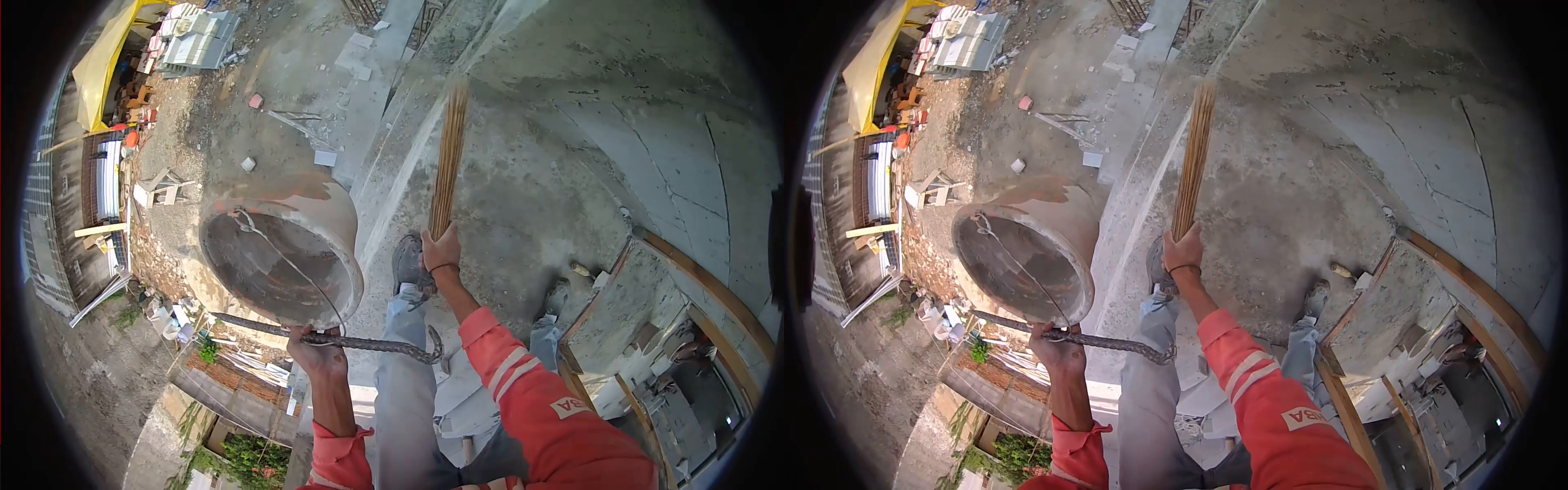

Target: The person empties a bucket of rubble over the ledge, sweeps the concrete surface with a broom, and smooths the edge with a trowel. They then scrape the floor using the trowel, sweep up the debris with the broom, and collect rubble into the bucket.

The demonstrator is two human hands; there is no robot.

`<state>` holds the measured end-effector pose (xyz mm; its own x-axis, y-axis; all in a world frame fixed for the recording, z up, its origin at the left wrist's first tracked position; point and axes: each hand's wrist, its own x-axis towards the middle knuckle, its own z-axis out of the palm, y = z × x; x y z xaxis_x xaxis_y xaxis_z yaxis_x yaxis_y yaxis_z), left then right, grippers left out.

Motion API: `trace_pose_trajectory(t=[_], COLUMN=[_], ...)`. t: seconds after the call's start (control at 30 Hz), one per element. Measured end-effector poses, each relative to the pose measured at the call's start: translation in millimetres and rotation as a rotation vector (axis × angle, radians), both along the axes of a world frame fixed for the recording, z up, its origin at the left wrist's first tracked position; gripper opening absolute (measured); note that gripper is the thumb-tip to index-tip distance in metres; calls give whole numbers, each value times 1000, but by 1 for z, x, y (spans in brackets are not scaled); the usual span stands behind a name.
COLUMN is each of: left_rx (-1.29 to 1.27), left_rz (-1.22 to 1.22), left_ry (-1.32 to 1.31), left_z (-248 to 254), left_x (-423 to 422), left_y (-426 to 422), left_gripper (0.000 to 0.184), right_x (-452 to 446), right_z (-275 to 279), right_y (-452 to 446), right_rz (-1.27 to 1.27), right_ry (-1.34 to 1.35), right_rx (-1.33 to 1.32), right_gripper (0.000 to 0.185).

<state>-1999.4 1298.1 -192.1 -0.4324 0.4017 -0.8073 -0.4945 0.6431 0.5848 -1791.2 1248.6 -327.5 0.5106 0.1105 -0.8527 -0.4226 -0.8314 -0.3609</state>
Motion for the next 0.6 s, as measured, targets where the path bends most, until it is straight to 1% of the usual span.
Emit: trace_pose_trajectory(t=[0.03,0.07,0.13,0.17,0.2,0.23,0.27,0.3,0.33,0.37,0.4,0.43,0.47,0.5,0.53,0.57,0.6], left_rx=[3,-23,-65,-72,-82,-52,-57,-108,-148,-115,-110,-171,-232,-225,-229,-234,-240], left_rz=[23,4,6,3,-8,-17,10,66,122,85,114,193,272,251,285,317,355], left_ry=[1,1,2,18,33,-11,-16,-22,-30,-26,-24,-8,8,19,31,29,26], left_z=[4,7,11,11,12,12,9,6,4,7,9,11,16,24,31,38,49], left_x=[-15,-32,-59,-68,-75,-79,-86,-94,-97,-92,-91,-92,-90,-82,-77,-73,-63], left_y=[3,1,-7,-11,-14,-19,-26,-34,-43,-50,-59,-71,-82,-91,-103,-117,-131], left_gripper=[12,14,17,19,22,24,24,25,27,29,29,29,29,28,28,23,17], right_x=[7,16,59,74,84,85,85,83,79,72,70,70,74,79,79,79,77], right_z=[-11,-36,-138,-140,-127,-94,-52,-22,-4,13,17,19,0,-16,-23,-31,-24], right_y=[1,-2,-17,9,29,45,60,59,49,39,32,24,9,1,0,0,3], right_rz=[-213,-427,-626,-453,-285,-261,-25,201,219,266,308,349,87,-176,-146,117,385], right_ry=[-86,-168,-85,62,207,207,204,198,189,92,55,18,78,135,151,234,318], right_rx=[-19,-45,22,61,92,86,113,130,126,96,82,66,72,73,64,35,4], right_gripper=[53,42,24,20,18,18,17,17,17,17,17,18,26,35,35,43,51])
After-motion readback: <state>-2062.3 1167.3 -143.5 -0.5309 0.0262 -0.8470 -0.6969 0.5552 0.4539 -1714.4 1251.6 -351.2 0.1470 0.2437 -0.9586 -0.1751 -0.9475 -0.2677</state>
